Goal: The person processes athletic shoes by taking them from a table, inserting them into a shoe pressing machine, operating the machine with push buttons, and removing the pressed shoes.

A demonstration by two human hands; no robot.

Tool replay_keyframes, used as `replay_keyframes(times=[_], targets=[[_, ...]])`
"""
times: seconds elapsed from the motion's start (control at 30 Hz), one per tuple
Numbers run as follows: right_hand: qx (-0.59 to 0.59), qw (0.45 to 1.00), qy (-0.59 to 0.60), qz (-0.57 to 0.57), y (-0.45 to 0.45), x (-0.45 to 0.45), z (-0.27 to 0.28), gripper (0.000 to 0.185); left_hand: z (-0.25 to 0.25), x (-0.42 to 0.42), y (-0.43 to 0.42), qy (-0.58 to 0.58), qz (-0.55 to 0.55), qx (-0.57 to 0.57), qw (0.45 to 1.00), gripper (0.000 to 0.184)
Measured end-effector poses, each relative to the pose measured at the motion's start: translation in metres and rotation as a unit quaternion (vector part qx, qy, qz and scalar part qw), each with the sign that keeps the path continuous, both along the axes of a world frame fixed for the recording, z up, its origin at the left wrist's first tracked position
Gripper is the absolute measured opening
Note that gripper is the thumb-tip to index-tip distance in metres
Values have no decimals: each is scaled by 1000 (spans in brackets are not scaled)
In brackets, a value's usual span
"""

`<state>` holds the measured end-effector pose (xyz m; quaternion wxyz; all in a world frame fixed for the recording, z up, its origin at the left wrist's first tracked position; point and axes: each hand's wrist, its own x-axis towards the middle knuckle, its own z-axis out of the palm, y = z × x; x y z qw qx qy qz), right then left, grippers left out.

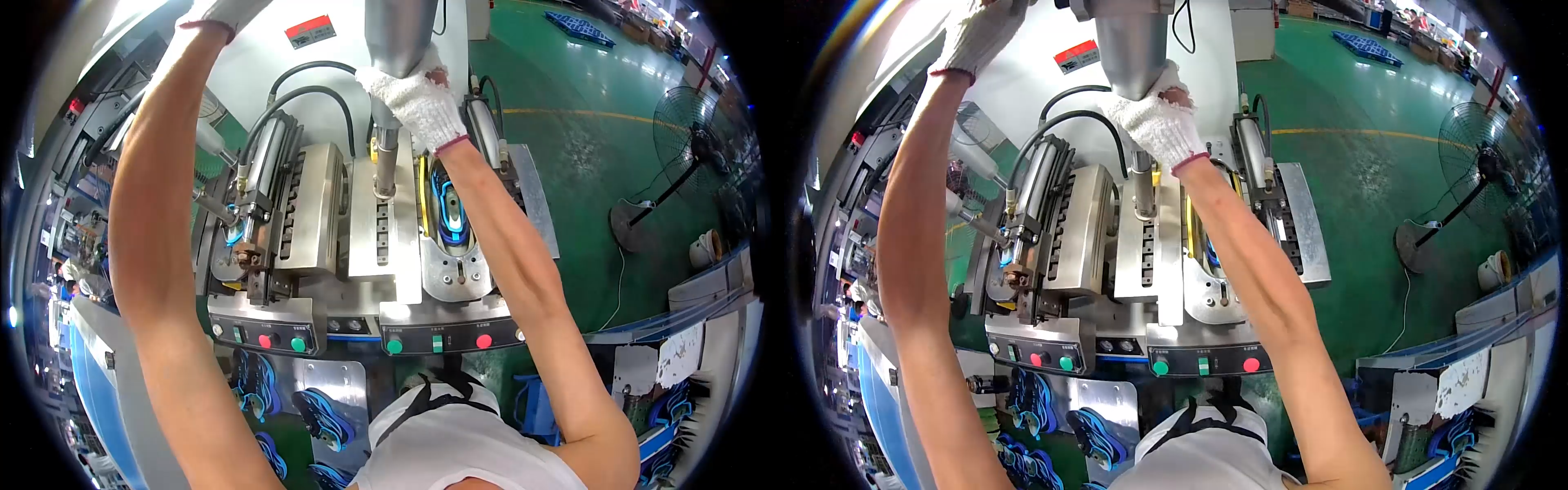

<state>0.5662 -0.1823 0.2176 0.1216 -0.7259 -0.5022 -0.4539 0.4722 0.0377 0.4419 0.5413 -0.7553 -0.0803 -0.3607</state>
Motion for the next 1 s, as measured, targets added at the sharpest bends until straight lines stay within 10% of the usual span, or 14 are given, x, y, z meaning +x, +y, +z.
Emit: replay_keyframes(times=[0.07, 0.13, 0.27, 0.33, 0.37, 0.47, 0.6, 0.63, 0.7, 0.73, 0.83, 1.0], targets=[[168, 843, 479, 175, 1, -7, 17, 48, 0, -20, -27, -13, -95, -99, 990, 34], [349, 750, 446, 341, 0, -25, 10, 44, 4, -28, -59, -27, -168, -301, 938, 31], [242, 835, 420, 262, -14, -31, 11, 36, 1, -46, -86, -25, -189, -342, 920, 36], [247, 860, 380, 237, -14, -27, 6, 44, -8, -64, -96, -2, -324, -176, 929, 48], [214, 856, 415, 221, -20, -27, 8, 51, -26, -92, -114, -10, -214, -383, 898, 62], [155, 894, 412, 84, -75, -75, 9, 55, -111, -188, -114, 29, -268, -444, 855, 51], [210, 745, 559, 299, -130, -185, -109, 74, -304, -370, -141, -11, -170, -566, 807, 39], [119, 749, 579, 300, -145, -224, -138, 80, -379, -429, -165, -164, -90, -730, 658, 41], [-126, 828, 464, 289, -157, -265, -215, 88, -453, -534, -222, -215, 98, -743, 627, 41], [-188, 821, 456, 289, -157, -283, -256, 93, -472, -574, -259, -324, 166, -788, 497, 40], [-390, 868, 237, 198, -156, -290, -381, 86, -519, -685, -353, -421, 259, -759, 424, 41], [-412, 853, 298, 117, -155, -321, -351, 106, -572, -769, -464, -534, 283, -705, 371, 36]])
